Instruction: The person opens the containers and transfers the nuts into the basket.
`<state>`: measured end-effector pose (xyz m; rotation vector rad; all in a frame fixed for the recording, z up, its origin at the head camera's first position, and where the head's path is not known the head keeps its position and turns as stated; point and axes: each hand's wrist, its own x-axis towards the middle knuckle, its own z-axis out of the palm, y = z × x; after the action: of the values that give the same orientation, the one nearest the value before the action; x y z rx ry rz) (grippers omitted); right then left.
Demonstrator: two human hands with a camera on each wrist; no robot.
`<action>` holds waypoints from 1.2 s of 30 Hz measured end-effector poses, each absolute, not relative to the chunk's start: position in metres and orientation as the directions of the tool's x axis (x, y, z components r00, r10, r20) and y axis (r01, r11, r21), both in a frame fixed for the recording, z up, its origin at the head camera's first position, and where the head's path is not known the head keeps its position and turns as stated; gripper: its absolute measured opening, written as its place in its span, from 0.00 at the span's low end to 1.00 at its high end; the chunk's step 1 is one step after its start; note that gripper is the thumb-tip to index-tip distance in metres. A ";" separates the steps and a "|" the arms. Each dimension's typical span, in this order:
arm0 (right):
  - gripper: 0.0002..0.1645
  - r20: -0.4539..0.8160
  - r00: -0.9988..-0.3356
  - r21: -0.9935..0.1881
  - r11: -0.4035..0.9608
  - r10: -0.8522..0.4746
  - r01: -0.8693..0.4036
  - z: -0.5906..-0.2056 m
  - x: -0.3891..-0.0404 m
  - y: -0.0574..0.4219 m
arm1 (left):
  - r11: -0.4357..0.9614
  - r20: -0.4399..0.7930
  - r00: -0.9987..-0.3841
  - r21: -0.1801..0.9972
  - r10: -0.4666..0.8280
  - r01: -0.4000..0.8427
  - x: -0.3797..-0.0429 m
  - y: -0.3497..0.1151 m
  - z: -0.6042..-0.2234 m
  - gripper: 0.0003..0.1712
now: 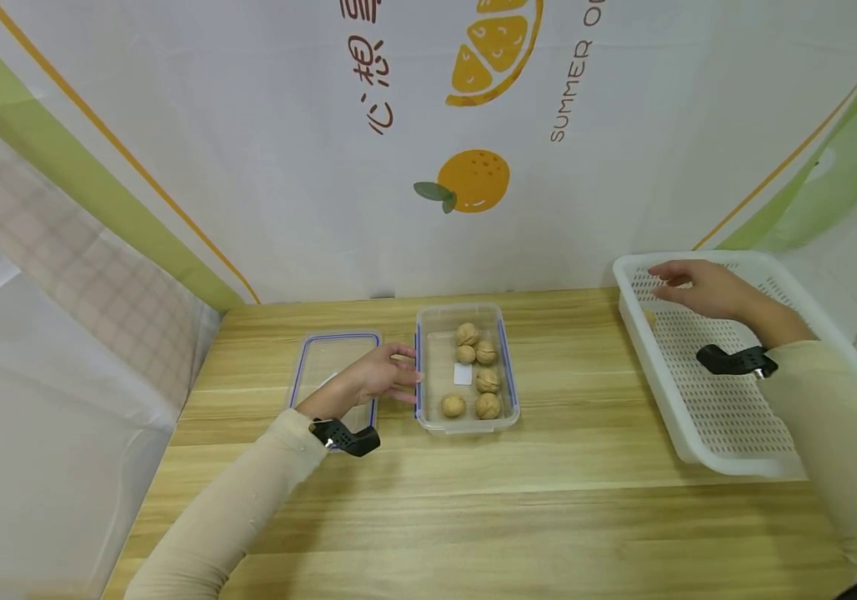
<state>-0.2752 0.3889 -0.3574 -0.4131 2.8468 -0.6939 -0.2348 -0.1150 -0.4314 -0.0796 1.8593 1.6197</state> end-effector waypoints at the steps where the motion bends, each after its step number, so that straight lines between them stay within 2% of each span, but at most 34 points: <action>1: 0.32 -0.106 -0.943 -0.468 0.853 -0.315 -0.232 -0.356 -0.274 0.387 | 0.231 -0.509 -0.779 0.861 0.367 -0.454 -0.235 -0.115 -0.431 0.31; 22: 0.29 -0.075 -0.852 -0.449 0.780 -0.518 -0.435 -0.326 -0.249 0.305 | 0.252 -0.510 -0.777 0.860 0.369 -0.444 -0.237 -0.114 -0.430 0.31; 36: 0.27 -0.068 -0.727 -0.440 0.675 -0.683 -0.592 -0.333 -0.250 0.237 | 0.231 -0.520 -0.780 0.854 0.349 -0.466 -0.236 -0.114 -0.432 0.31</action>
<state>-0.2499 0.2373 -0.3330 -1.0297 2.6619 -0.5817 -0.2355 -0.1139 -0.4322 -0.1073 1.8636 1.6187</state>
